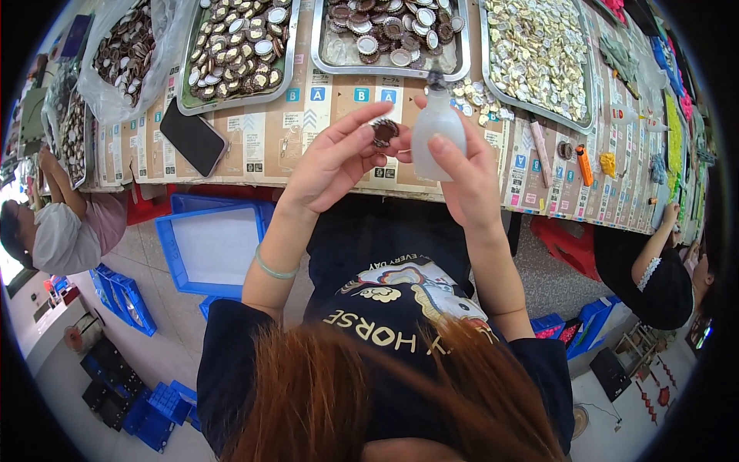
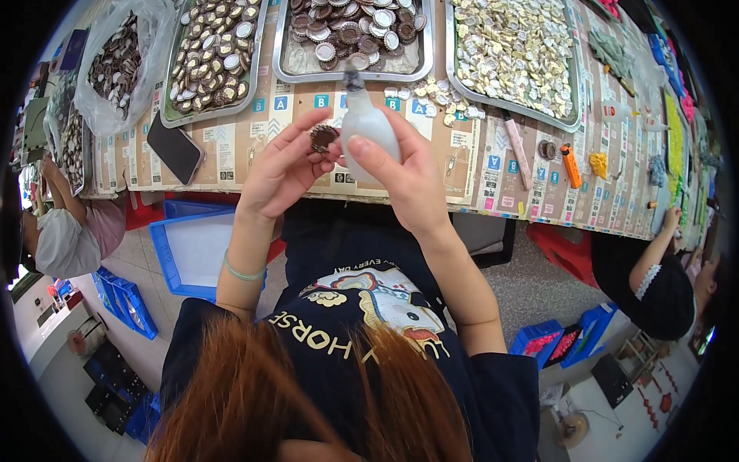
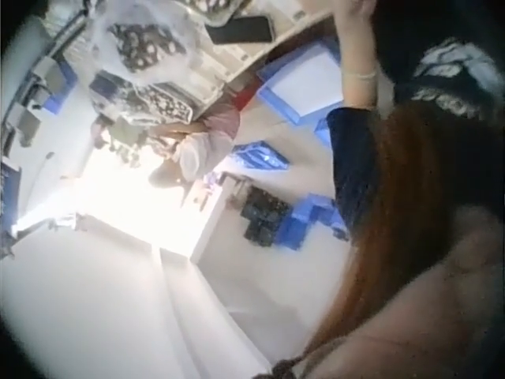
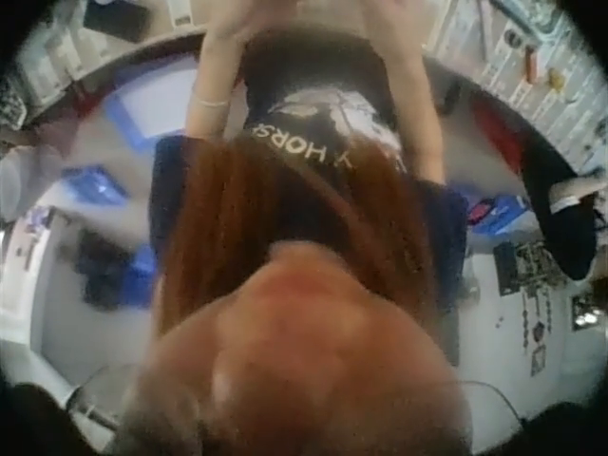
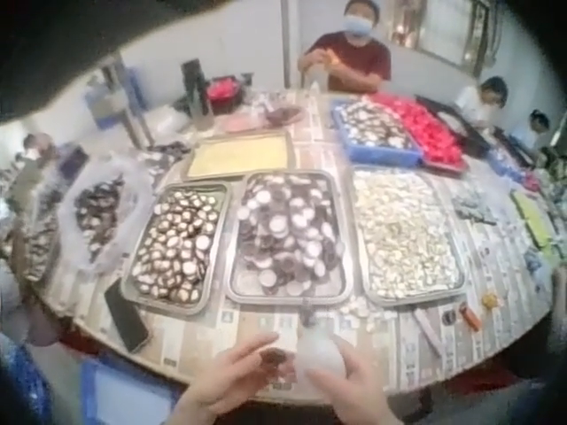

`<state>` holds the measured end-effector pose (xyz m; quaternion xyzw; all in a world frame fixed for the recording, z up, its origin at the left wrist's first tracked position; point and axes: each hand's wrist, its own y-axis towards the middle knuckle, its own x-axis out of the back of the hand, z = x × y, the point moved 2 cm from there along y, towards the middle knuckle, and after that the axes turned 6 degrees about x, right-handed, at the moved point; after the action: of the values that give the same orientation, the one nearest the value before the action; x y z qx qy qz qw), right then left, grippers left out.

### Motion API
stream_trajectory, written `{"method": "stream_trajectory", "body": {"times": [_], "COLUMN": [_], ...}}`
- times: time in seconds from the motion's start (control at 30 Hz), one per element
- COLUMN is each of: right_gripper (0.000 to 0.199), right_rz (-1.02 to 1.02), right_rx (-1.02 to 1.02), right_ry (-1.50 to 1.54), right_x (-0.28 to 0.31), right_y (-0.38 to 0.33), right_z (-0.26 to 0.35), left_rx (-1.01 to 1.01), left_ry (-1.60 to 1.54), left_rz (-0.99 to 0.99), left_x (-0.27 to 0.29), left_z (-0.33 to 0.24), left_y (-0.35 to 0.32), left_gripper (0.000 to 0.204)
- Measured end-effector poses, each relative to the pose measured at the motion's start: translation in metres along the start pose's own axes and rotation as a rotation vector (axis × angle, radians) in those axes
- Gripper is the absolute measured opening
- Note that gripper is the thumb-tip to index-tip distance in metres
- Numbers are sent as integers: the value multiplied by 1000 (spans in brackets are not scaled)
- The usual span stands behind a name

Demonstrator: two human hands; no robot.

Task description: The person applies adhesive from a glue bottle to toy components and assembles them by hand at a factory workbench.

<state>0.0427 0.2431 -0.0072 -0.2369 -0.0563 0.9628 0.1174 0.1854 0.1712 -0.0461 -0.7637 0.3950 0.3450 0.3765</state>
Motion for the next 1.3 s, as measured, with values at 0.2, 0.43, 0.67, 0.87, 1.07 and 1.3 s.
{"method": "stream_trajectory", "body": {"times": [0.2,0.43,0.67,0.87,1.07,1.3], "right_gripper": [50,41,40,40,37,36], "right_rz": [-45,-148,-187,-216,-225,-223], "right_rx": [153,413,517,522,463,478], "right_ry": [-370,-368,-401,-403,-356,-340], "right_x": [-5,-9,-12,-8,-7,-8], "right_y": [-15,-26,-28,-26,-24,-23], "right_z": [14,18,15,11,10,7], "left_rx": [-98,-92,-78,-72,-56,-46], "left_ry": [-238,-325,-325,-346,-368,-376], "left_rz": [-32,-2,-19,-11,17,14], "left_x": [8,6,3,4,4,6], "left_z": [2,4,9,11,12,14], "left_y": [-12,-19,-20,-18,-15,-15], "left_gripper": [34,33,33,32,32,32]}}
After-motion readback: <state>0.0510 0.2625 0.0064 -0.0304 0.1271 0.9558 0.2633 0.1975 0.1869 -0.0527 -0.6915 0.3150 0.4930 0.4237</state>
